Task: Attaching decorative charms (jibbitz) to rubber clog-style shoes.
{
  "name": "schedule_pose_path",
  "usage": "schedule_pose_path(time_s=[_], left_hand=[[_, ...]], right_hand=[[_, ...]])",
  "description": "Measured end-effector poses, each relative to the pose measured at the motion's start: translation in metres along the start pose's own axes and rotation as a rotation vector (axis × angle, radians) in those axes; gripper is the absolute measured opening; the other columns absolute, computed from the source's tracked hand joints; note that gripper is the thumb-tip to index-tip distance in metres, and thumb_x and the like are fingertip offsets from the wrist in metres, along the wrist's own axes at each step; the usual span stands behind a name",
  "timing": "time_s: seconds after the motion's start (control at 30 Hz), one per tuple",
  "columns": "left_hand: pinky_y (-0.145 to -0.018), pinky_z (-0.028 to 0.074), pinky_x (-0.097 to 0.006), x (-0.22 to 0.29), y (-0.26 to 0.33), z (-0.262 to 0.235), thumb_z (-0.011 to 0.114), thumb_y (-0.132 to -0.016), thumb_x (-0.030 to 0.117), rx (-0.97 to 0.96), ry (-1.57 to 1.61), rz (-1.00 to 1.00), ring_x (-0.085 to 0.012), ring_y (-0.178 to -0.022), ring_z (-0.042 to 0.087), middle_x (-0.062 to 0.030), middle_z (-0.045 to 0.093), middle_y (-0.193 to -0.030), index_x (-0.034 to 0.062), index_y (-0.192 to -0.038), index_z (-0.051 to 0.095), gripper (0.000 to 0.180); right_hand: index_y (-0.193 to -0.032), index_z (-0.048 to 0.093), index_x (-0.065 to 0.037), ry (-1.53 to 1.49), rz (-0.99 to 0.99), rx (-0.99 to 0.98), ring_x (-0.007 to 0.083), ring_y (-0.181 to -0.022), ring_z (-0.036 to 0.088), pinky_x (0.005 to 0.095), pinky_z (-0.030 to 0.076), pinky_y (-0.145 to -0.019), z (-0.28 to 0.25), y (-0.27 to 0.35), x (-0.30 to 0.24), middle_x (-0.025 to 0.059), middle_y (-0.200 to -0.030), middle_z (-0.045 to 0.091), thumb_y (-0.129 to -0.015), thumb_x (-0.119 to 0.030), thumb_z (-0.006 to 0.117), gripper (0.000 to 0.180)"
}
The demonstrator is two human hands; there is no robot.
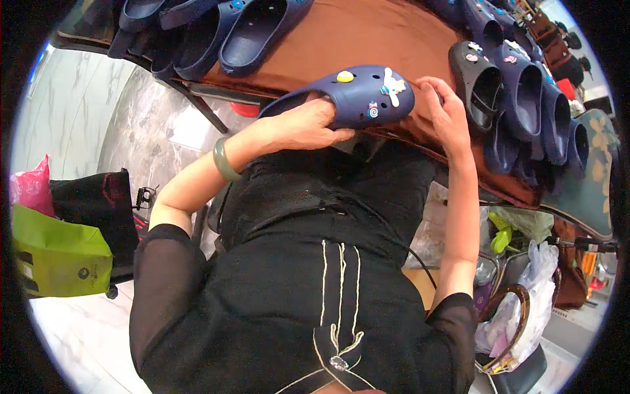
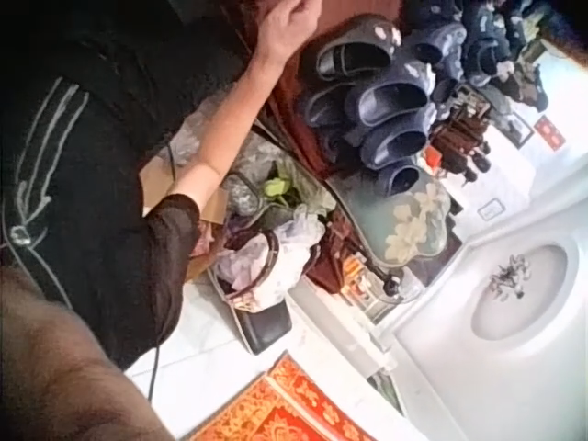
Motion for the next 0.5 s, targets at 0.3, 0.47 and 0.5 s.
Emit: schedule_pose_path(time_s=[0.3, 0.47, 0.5], left_hand=[[-0.092, 0.041, -0.029, 0.002, -0.011, 0.002, 0.059, -0.087, 0.042, 0.208, 1.018, -0.381, -0.0154, -0.105, 0.053, -0.0076, 0.055, -0.117, 0.0020, -0.126, 0.048, 0.057], [-0.095, 0.040, -0.030, -0.001, -0.008, 0.012, 0.060, -0.078, 0.014, 0.260, 1.141, -0.372, -0.0154, -0.107, 0.053, -0.0071, 0.057, -0.116, -0.0001, -0.123, 0.049, 0.048], [-0.095, 0.040, -0.030, -0.003, -0.008, 0.013, 0.060, -0.078, 0.014, 0.260, 1.148, -0.379, -0.0154, -0.107, 0.053, -0.0071, 0.057, -0.116, -0.0001, -0.123, 0.049, 0.048]], right_hand=[[-0.123, 0.053, -0.010, 0.261, -0.251, -0.363, 0.0212, -0.092, 0.048, 0.0310, 0.043, -0.083, 0.015, -0.019, -0.021, 0.0083, -0.098, 0.044, -0.067, -0.024, 0.079, 0.063], [-0.119, 0.054, -0.008, 0.438, -0.366, -0.360, 0.0250, -0.088, 0.050, 0.0319, 0.045, -0.080, 0.015, -0.020, -0.036, 0.0110, -0.095, 0.044, -0.067, -0.027, 0.079, 0.061], [-0.117, 0.055, -0.007, 0.518, -0.451, -0.365, 0.0256, -0.086, 0.051, 0.0326, 0.046, -0.077, 0.017, -0.016, -0.039, 0.0111, -0.093, 0.045, -0.069, -0.028, 0.076, 0.057]])
Point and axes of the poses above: each hand's wrist, its own y-axis away from the middle knuckle, its own z-axis out of the palm, x = y × z, the point moved 3 cm from there along -y, towards the middle knuckle
